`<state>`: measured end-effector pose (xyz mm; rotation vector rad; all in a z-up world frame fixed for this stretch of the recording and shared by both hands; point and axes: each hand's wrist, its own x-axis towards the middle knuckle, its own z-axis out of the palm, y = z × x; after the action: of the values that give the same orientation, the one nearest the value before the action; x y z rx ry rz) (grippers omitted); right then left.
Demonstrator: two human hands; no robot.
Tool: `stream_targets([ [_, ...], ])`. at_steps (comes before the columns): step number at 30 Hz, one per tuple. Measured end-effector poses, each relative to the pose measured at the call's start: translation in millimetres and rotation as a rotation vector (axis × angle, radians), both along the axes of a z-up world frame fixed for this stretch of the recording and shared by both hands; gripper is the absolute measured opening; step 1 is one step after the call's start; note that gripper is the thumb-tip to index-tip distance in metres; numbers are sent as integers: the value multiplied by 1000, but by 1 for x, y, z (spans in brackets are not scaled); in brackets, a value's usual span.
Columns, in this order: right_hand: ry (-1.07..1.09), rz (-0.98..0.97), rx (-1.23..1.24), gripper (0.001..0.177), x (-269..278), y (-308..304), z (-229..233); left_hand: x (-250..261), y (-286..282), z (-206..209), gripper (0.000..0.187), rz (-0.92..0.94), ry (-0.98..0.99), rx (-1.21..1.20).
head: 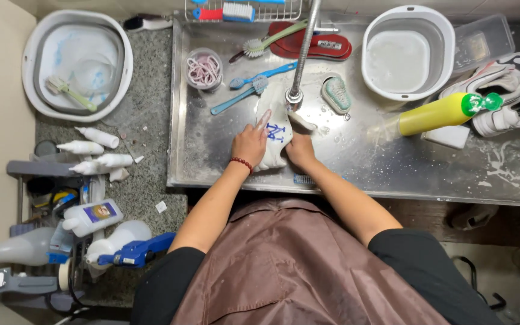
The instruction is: Scrubbing and cleaning a white sneaker with a small brush at a service counter.
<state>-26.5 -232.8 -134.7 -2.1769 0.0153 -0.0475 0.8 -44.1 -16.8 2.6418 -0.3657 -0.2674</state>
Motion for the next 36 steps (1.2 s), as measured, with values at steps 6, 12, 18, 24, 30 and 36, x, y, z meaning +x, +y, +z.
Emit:
stream_targets([
  [6, 286, 37, 114, 31, -34, 1, 72, -3, -1, 7, 55, 5, -1, -20],
  [12, 56, -180, 70, 27, -1, 23, -16, 2, -1, 11, 59, 13, -23, -17],
  [18, 222, -44, -246, 27, -14, 17, -29, 13, 0, -33, 49, 156, -57, -132],
  [24, 243, -72, -163, 27, -9, 21, 69, 23, 20, -44, 37, 148, -65, -121],
  [30, 243, -131, -127, 24, 30, 49, 18, 25, 43, -47, 35, 145, 8, -235],
  [36, 270, 108, -69, 41, -33, 20, 109, 35, 70, -50, 39, 75, 152, -445],
])
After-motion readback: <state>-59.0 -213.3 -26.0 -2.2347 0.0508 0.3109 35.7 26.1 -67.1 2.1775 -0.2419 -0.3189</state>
